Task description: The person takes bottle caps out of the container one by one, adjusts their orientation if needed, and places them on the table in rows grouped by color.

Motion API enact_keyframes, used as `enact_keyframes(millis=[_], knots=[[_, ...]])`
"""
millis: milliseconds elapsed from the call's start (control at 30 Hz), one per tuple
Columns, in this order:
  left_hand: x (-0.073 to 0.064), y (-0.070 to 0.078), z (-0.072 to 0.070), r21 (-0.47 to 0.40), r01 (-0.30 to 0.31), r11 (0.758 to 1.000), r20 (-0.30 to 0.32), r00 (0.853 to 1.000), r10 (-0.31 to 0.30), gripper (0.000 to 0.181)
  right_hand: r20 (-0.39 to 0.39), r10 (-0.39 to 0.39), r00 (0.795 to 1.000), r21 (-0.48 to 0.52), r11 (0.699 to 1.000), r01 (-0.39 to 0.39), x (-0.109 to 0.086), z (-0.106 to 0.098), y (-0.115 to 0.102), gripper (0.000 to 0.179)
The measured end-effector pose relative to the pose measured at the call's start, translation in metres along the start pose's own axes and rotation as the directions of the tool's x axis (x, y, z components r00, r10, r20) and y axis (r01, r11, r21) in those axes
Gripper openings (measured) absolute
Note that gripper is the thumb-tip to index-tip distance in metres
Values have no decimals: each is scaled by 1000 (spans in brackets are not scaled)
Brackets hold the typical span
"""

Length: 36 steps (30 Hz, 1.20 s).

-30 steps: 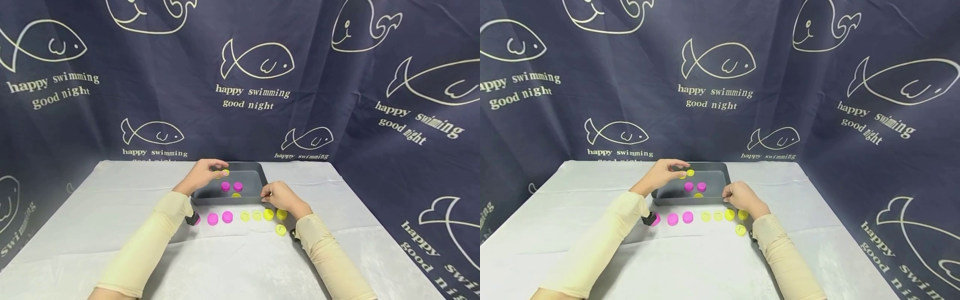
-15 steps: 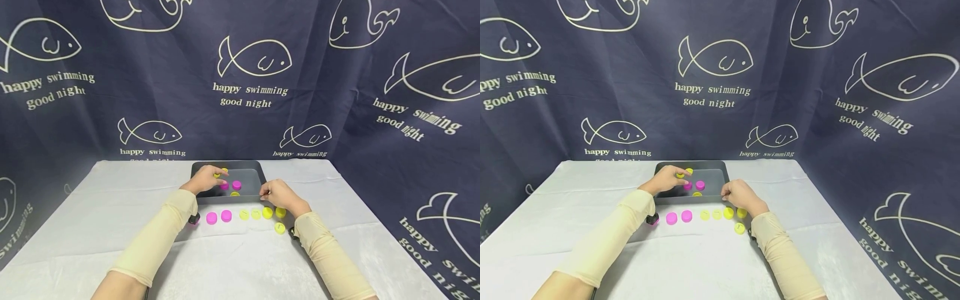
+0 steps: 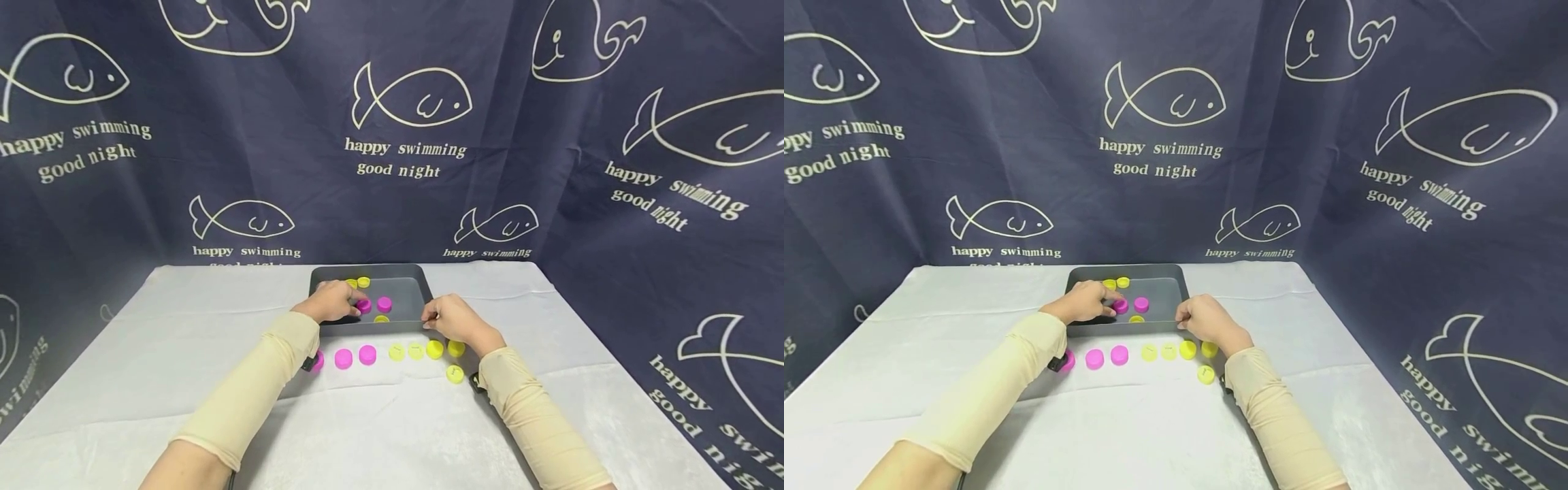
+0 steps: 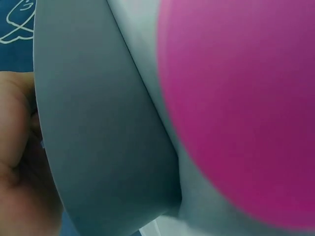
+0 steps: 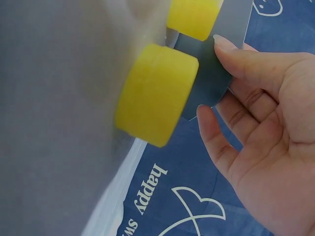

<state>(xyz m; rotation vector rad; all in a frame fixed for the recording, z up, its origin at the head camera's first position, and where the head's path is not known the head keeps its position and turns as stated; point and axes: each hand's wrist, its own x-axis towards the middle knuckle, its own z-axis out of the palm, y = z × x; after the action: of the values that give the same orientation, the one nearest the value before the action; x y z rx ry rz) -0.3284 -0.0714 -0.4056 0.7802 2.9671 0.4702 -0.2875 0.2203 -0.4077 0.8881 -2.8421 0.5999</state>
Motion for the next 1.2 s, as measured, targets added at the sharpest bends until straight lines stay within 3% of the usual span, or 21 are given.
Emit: enact_keyframes(millis=[133, 400, 833, 1200], knots=[[0, 4, -1, 30, -18, 999, -9, 1000, 18, 31, -5, -5, 1000, -9, 1000, 5, -1, 1, 0, 10], [-1, 11, -1, 119, -110, 987, -63, 991, 118, 17, -10, 2, 1000, -10, 1000, -2, -2, 0, -1, 12], [2, 11, 2, 113, -101, 988, -51, 993, 107, 17, -3, 20, 1000, -3, 1000, -20, -1, 2, -1, 11], [5, 16, 6, 174, -137, 975, -58, 987, 149, 6, 7, 50, 999, -1, 999, -50, -2, 1, -4, 10]])
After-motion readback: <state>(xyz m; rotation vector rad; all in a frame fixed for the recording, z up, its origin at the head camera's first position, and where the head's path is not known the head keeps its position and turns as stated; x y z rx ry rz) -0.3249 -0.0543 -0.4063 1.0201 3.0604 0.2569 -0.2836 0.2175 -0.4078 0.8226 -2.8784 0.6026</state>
